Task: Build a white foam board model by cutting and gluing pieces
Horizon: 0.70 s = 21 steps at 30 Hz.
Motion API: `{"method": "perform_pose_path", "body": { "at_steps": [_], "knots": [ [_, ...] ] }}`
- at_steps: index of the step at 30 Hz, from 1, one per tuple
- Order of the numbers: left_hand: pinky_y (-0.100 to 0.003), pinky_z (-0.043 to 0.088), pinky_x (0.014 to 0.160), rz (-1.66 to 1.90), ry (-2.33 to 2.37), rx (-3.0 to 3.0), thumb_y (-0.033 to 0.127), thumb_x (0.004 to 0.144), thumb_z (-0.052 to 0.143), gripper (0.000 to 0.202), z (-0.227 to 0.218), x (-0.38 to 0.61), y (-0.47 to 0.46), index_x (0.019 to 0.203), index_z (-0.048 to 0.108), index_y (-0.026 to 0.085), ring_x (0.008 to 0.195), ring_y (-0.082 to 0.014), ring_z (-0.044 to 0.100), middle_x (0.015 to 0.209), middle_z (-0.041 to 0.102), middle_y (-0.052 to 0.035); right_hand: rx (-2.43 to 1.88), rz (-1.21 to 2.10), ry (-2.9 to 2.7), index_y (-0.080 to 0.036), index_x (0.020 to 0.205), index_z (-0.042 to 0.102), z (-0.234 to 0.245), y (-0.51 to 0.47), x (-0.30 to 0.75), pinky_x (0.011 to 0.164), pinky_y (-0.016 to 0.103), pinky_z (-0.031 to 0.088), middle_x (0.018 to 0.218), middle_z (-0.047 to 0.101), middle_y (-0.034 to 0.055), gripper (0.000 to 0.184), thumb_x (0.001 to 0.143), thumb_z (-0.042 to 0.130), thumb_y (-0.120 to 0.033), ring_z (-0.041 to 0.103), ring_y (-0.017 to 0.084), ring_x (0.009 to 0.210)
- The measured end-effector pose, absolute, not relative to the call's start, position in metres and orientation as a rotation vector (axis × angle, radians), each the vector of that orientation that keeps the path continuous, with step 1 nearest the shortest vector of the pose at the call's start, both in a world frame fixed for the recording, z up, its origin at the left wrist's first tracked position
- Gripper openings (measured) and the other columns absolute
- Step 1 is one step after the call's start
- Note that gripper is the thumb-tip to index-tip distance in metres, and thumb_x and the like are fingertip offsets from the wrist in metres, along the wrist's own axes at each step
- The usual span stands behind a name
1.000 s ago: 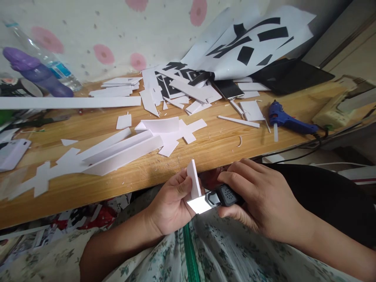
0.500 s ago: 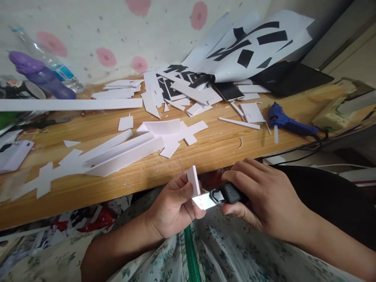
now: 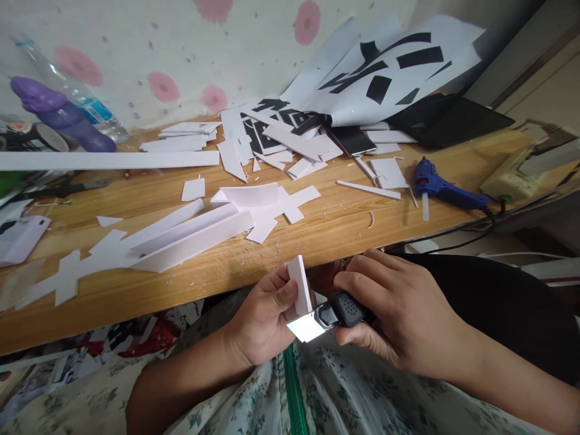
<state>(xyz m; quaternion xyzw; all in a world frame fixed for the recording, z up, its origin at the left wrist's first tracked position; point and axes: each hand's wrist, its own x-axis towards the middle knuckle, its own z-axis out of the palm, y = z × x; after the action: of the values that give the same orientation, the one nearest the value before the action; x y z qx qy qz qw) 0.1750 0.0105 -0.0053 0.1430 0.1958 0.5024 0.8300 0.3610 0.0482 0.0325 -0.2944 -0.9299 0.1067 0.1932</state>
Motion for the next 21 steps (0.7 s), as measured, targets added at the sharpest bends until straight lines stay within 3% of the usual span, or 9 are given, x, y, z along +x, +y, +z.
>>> {"method": "perform_pose_path", "body": {
  "at_steps": [13,21],
  "knots": [
    [-0.015,0.039,0.047,1.023,0.417,0.271,0.025,0.073,0.075,0.016,-0.0050,0.1719,0.0088,0.070,0.064,0.015,0.053,-0.0054,0.053,0.063,0.058,0.0025,-0.863,0.187,-2.572,-0.015,0.089,0.060,0.0279,0.0500,0.3644,0.057,0.032,0.035,0.074,0.057,0.0070,0.052,0.089,0.037,-0.061,0.049,0.019,0.067],
    [-0.016,0.043,0.049,1.039,0.449,0.307,0.027,0.072,0.076,0.022,-0.0012,0.1758,0.0096,0.066,0.060,0.013,0.053,-0.0061,0.052,0.062,0.056,0.0023,-0.837,0.191,-2.589,-0.014,0.087,0.061,0.0301,0.0489,0.3598,0.058,0.031,0.036,0.074,0.057,0.0074,0.055,0.089,0.035,-0.063,0.048,0.019,0.067]
  ]
}}
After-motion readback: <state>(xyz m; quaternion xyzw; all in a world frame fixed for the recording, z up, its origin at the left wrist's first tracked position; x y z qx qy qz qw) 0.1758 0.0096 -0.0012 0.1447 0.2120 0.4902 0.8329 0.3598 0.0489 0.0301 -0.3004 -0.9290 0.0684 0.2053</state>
